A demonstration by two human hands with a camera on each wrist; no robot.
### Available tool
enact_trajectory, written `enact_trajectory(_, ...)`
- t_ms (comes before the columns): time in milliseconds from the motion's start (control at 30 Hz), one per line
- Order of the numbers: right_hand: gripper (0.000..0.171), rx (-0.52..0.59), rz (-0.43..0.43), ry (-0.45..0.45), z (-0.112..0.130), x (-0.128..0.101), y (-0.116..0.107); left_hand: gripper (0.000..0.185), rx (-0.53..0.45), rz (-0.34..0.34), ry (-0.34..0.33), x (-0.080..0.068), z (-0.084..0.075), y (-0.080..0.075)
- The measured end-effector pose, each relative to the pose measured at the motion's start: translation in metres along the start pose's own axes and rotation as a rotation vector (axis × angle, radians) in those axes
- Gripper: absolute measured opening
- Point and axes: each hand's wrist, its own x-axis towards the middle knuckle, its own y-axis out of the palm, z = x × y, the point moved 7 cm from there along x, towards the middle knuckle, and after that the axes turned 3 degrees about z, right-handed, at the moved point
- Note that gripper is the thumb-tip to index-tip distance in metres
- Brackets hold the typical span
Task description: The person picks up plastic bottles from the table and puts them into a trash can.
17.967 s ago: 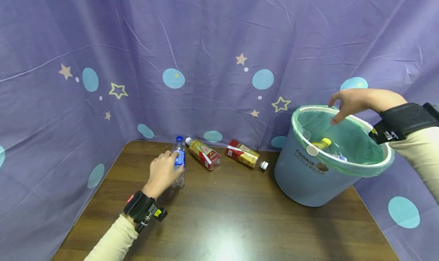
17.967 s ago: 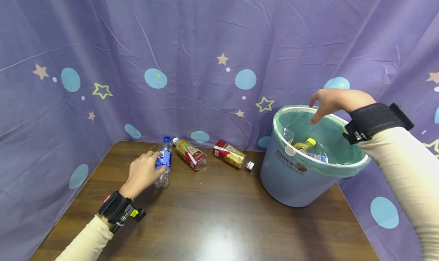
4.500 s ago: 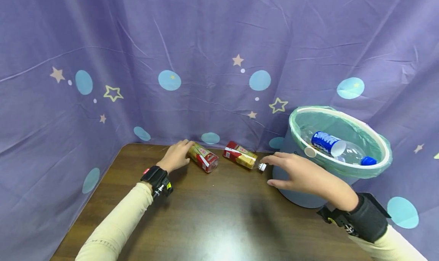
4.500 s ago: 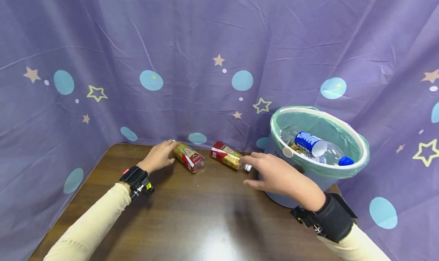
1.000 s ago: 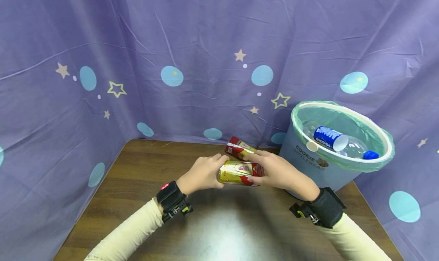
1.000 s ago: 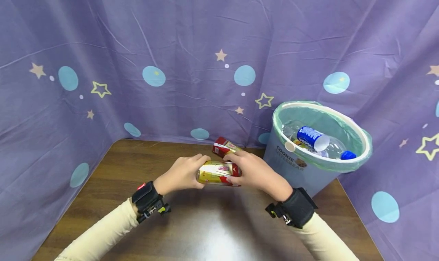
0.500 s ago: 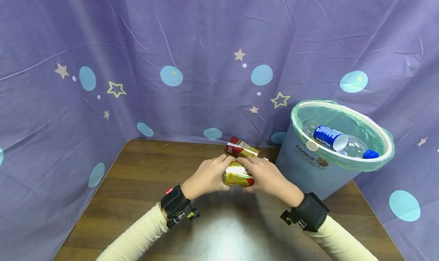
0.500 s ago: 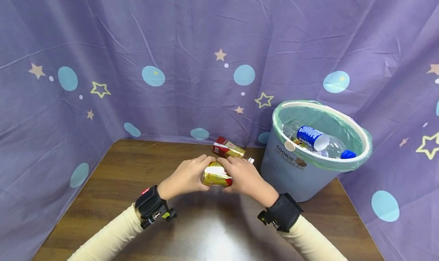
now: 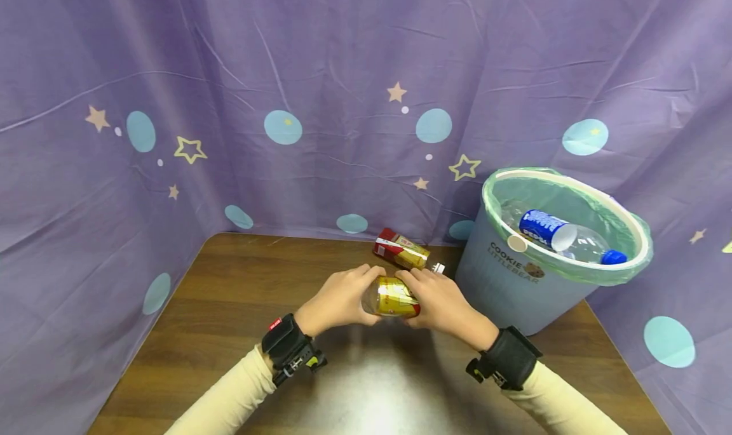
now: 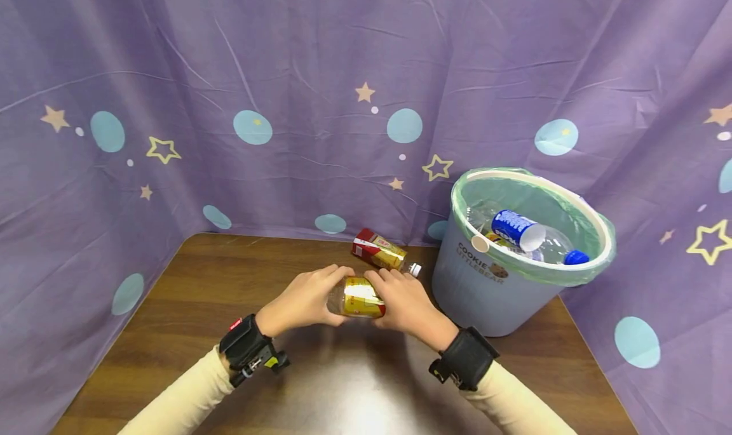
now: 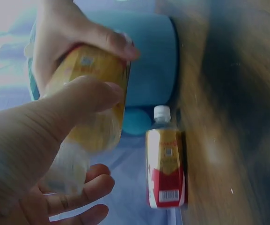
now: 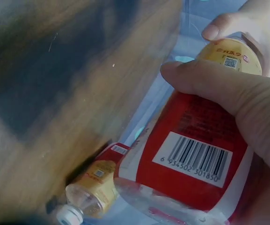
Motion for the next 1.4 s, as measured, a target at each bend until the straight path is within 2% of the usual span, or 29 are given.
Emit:
enact_trajectory(200, 0.087, -0.04, 0.041, -0.037, -0.003, -0.001, -0.012, 0.077, -0.015, 0.0, -0.059, -0.014, 0.02, -0.003)
enact_trajectory(367, 0.086, -0.091, 0.041, -0.09, -0.004, -0.003, -0.038, 0.069, -0.015, 0.018, -0.097, -0.024, 0.033, -0.001)
enact_trajectory(567, 0.084, -0.15, -0.014, -0.157, -0.004, -0.005, -0.097, 0.06, -0.024, 0.0, -0.129, -0.034, 0.042, 0.005)
enact_trajectory(767, 0.086, -0.165, -0.041, -0.084, -0.02, -0.004, -0.162, 0.051, -0.058, 0.01, -0.16, -0.041, 0.045, 0.008)
enact_trajectory(900, 0.087, -0.177, -0.026, 0.004, -0.046, -0.001, -0.198, 0.047, -0.081, 0.01, -0.171, -0.043, 0.046, 0.011)
enact_trajectory(1067, 0.086, -0.201, 0.005, 0.13, -0.092, 0.002, -0.226, 0.046, -0.103, 0.015, -0.18, -0.046, 0.047, 0.013)
enact_trajectory(1200, 0.087, -0.208, 0.07, 0.227, -0.134, 0.002, -0.237, 0.044, -0.126, 0.017, -0.183, -0.048, 0.048, 0.016)
enact_trajectory(1400, 0.089, -0.209, 0.235, 0.384, -0.196, -0.001, -0.241, 0.044, -0.149, 0.009, -0.195, -0.05, 0.051, 0.02)
